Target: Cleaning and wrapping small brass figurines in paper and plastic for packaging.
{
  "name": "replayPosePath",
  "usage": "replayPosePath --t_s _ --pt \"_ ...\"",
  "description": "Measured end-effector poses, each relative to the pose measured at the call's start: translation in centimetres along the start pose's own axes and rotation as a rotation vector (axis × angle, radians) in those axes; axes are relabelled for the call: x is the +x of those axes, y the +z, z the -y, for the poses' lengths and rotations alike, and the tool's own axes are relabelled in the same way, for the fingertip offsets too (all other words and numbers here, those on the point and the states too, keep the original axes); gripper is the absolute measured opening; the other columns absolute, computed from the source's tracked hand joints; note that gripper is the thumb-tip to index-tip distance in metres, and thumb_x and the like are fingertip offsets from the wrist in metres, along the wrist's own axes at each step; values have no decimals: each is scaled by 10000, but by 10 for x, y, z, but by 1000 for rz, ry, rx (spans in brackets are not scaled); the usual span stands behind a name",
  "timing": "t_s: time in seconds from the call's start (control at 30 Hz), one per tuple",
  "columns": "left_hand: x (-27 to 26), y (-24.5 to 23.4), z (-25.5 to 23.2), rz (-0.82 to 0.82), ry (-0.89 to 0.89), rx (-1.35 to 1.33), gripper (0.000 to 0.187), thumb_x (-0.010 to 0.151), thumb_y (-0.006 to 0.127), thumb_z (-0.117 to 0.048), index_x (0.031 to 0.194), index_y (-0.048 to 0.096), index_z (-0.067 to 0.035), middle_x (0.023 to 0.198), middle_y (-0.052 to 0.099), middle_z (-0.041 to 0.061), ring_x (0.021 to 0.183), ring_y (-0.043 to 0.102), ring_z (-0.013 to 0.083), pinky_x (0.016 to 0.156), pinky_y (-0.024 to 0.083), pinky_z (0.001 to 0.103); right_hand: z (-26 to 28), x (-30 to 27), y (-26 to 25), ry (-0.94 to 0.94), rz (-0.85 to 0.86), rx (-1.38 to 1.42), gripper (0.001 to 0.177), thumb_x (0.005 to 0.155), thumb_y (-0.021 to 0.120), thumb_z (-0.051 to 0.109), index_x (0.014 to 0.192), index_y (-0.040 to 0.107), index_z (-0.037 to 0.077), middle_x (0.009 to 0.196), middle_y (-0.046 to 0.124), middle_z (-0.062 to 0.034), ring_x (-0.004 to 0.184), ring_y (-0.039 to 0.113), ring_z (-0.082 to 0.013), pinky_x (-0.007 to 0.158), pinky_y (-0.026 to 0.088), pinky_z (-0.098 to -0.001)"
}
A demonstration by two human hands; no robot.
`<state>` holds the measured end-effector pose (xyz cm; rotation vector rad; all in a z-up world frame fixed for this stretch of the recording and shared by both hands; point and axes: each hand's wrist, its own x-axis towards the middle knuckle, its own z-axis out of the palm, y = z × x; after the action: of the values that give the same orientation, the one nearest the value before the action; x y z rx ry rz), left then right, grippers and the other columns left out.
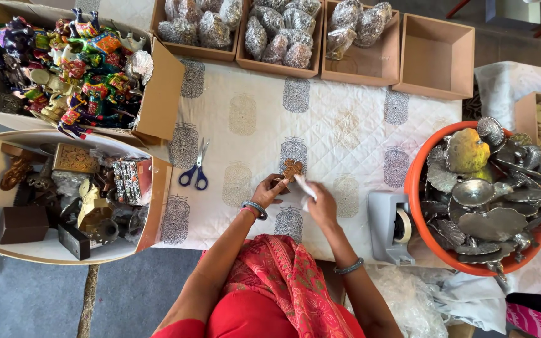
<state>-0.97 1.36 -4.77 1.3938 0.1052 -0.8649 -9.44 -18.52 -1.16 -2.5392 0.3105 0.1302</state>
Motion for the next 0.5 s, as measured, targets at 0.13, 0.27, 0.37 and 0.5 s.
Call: replayPosePath --t_s 0.13,0.27,0.37,0.5 --pt "-3 1 -2 0 8 21 639 881 701 -543 1332 587 -104 1166 713 73 1095 709 182 807 655 383 0 32 -14 -19 -246 65 513 877 599 1 1373 626 131 1390 631 -53 1154 662 -257 990 539 -385" --pt "-5 3 0 3 23 18 643 877 702 -535 1340 591 -103 1160 705 81 1089 707 188 797 653 389 41 46 -17 -22 -181 -30 512 873 657 17 1368 626 146 1413 614 -9 1127 622 -298 991 523 -410" --pt "-3 1 -1 -1 32 15 650 873 709 -534 1344 584 -104 1157 715 86 1081 710 193 798 646 382 55 46 -15 -30 -8 -188 597 830 656 -2 1406 581 133 1446 542 -17 1075 597 -316 977 514 -405" --pt "-4 1 0 16 13 -6 654 869 709 -537 1346 577 -110 1169 704 73 1082 703 191 799 649 378 41 30 -20 -76 43 -157 586 831 644 -14 1390 607 160 1439 548 -3 1097 598 -302 979 518 -398"
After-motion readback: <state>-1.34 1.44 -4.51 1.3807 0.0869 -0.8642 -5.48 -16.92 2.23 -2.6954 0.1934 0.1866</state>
